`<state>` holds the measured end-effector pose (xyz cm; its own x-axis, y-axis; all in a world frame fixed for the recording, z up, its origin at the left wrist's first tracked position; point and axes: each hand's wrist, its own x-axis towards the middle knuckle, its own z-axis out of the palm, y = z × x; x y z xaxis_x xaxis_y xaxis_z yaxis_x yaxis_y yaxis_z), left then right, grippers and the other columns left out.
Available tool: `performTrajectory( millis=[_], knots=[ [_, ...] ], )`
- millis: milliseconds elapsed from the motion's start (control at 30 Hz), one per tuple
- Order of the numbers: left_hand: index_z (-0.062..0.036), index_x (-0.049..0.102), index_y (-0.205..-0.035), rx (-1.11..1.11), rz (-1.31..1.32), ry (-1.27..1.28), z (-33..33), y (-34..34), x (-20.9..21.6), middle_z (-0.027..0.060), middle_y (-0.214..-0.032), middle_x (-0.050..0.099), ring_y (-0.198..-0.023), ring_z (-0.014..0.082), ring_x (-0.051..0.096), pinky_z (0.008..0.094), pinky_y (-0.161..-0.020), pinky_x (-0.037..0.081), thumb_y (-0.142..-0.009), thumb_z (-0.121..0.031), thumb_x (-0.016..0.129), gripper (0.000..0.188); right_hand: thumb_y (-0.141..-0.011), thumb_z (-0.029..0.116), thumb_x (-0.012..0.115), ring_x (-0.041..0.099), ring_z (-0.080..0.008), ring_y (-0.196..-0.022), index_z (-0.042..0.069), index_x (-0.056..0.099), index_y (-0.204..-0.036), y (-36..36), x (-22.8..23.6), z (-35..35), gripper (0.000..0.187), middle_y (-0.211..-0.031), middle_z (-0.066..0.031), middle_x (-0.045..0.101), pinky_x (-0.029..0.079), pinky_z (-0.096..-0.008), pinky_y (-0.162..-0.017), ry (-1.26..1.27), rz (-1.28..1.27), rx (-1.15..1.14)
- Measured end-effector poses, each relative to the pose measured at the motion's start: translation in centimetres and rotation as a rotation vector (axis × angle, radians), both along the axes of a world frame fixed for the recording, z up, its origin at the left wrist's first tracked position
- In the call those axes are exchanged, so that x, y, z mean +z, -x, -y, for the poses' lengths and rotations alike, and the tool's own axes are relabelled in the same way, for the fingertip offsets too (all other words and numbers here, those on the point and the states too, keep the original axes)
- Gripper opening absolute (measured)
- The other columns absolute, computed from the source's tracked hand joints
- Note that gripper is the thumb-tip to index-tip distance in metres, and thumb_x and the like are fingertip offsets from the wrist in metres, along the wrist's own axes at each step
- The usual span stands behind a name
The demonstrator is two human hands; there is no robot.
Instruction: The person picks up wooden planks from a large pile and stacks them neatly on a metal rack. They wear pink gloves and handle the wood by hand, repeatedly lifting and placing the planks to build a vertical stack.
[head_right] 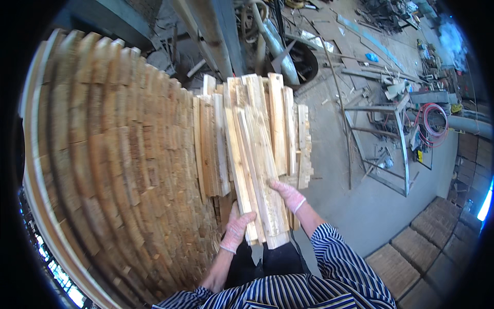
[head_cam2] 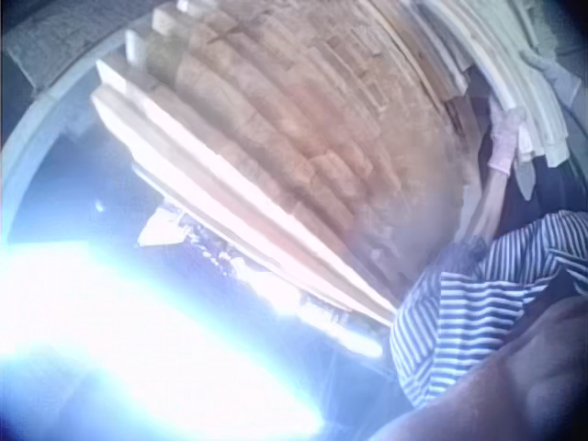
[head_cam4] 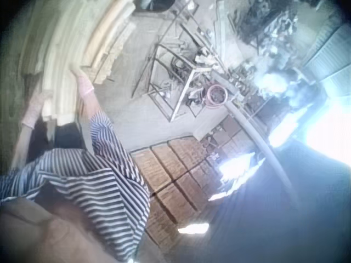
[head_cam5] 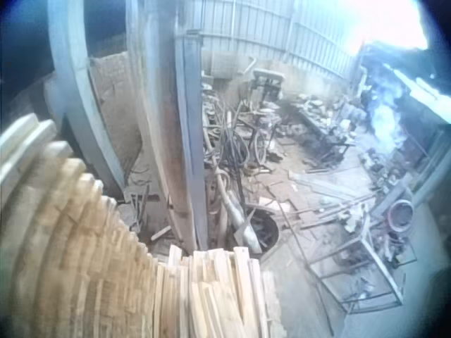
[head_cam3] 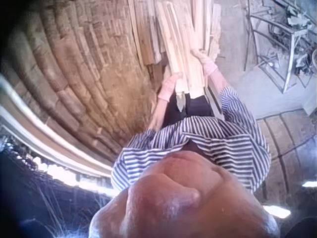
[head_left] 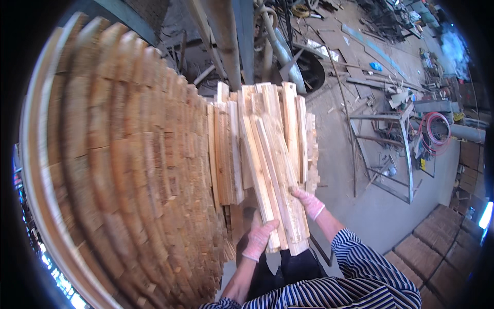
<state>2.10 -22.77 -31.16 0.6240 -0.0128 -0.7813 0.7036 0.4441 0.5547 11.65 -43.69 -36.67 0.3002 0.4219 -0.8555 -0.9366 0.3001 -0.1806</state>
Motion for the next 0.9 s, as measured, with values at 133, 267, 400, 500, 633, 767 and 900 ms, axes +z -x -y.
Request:
performTrajectory(
  millis=[133, 267, 400, 500, 633, 767, 900],
  knots=[
    [0.0, 0.04, -0.149, -0.001, 0.053, -0.013, -0.9, 2.2, 6.7, 0.0165, -0.133, 0.062, -0.121, 0.0249, 0.06, 0.0361, -0.105, 0.048, -0.086, -0.021, 0.08, 0.077, -0.086, 0.035, 0.083, 0.063, -0.0244, -0.123, -0.003, 0.055, -0.142, 1.8, 5.2, -1.4, 0.074, -0.135, -0.0135, 0.066, 0.05, -0.0407, -0.109, -0.005, -0.01, 0.003],
    [0.0033, 0.033, -0.151, -0.06, 0.23, -0.173, -0.7, 3.4, 14.8, 0.0195, -0.132, 0.062, -0.12, 0.0267, 0.061, 0.0397, -0.106, 0.049, -0.084, -0.039, 0.085, 0.095, -0.085, 0.036, 0.082, 0.063, -0.0235, -0.121, -0.002, 0.053, -0.145, 0.5, 12.9, -0.9, 0.077, -0.132, -0.0107, 0.067, 0.049, -0.0379, -0.107, -0.106, 0.317, 0.152],
    [0.0015, 0.017, -0.16, -0.222, 0.388, -0.373, -2.8, 1.8, 25.5, 0.0248, -0.15, 0.048, -0.14, 0.0309, 0.048, 0.0412, -0.115, 0.042, -0.076, -0.055, 0.087, 0.124, -0.065, 0.029, 0.093, 0.065, -0.0229, -0.12, -0.002, 0.052, -0.146, -3.2, 23.1, -0.5, 0.096, -0.133, -0.0103, 0.068, 0.051, -0.0386, -0.104, -0.193, 0.553, 0.242],
    [-0.0032, 0.008, -0.165, 0.121, 0.704, -0.263, -7.0, -3.5, 30.9, 0.0192, -0.153, 0.047, -0.137, 0.0239, 0.05, 0.0377, -0.11, 0.046, -0.078, -0.047, 0.088, 0.126, -0.053, 0.032, 0.101, 0.067, -0.0228, -0.116, 0.0, 0.054, -0.144, -7.1, 30.8, -2.8, 0.108, -0.13, -0.0098, 0.07, 0.056, -0.0384, -0.098, -0.214, 0.741, 0.461],
    [-0.0069, 0.014, -0.166, 0.432, 0.747, -0.139, -14.7, -5.1, 36.8, 0.0093, -0.145, 0.052, -0.119, 0.0142, 0.055, 0.0299, -0.098, 0.05, -0.087, -0.018, 0.083, 0.105, -0.063, 0.031, 0.096, 0.068, -0.0204, -0.112, -0.001, 0.055, -0.142, -10.7, 39.2, -11.4, 0.095, -0.126, -0.0095, 0.07, 0.055, -0.0369, -0.097, -0.212, 1.006, 0.713],
    [-0.0041, 0.028, -0.16, 0.708, 0.825, -0.585, -18.3, -2.3, 41.0, 0.0112, -0.143, 0.054, -0.127, 0.0162, 0.054, 0.0305, -0.106, 0.046, -0.093, -0.016, 0.076, 0.084, -0.074, 0.036, 0.09, 0.067, -0.017, -0.106, -0.002, 0.054, -0.141, -11.4, 46.7, -21.5, 0.086, -0.122, -0.0079, 0.069, 0.055, -0.0346, -0.094, -0.36, 1.128, 0.729],
    [0.0004, 0.047, -0.145, 0.946, 0.687, -0.827, -23.6, 3.8, 45.3, 0.0111, -0.122, 0.065, -0.113, 0.0165, 0.062, 0.0308, -0.1, 0.051, -0.094, -0.022, 0.073, 0.062, -0.084, 0.036, 0.081, 0.067, -0.0149, -0.099, -0.004, 0.053, -0.14, -9.1, 50.3, -32.9, 0.074, -0.116, -0.0095, 0.069, 0.057, -0.0318, -0.087, -0.47, 1.055, 0.812]
  ],
)
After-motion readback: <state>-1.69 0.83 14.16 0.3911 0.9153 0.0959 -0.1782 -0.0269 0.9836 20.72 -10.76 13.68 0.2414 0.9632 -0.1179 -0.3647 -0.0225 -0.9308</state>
